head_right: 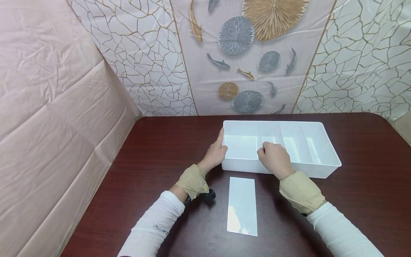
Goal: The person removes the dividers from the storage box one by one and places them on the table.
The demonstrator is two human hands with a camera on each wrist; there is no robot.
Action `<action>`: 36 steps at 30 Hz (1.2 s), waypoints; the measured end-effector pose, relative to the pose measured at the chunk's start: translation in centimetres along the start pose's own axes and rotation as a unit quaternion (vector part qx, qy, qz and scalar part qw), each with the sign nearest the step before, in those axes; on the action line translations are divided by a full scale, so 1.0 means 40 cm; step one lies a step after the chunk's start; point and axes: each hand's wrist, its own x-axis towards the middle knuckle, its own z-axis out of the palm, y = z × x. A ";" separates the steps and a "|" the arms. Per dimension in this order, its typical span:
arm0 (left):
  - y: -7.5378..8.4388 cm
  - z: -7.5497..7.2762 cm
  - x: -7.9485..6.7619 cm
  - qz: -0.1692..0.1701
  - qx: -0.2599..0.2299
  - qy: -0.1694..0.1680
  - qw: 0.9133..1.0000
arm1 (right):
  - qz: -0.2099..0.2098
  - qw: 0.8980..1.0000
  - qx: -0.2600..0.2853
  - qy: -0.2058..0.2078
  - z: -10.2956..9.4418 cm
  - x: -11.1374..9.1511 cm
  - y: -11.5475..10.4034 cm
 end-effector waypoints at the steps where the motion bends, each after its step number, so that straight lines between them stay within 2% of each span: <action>1: 0.000 0.000 0.001 0.002 0.001 0.001 1.000 | 0.001 1.000 0.002 -0.001 -0.001 0.000 0.000; 15: 0.004 -0.003 0.000 0.010 0.005 0.001 1.000 | 0.003 1.000 0.005 0.002 -0.005 0.004 -0.002; 28: 0.002 -0.003 -0.001 -0.001 0.005 -0.003 1.000 | 0.013 1.000 0.022 -0.001 -0.011 0.000 -0.005; 36: 0.003 -0.002 -0.002 -0.004 0.009 0.000 1.000 | 0.004 1.000 0.025 0.015 -0.009 0.000 -0.005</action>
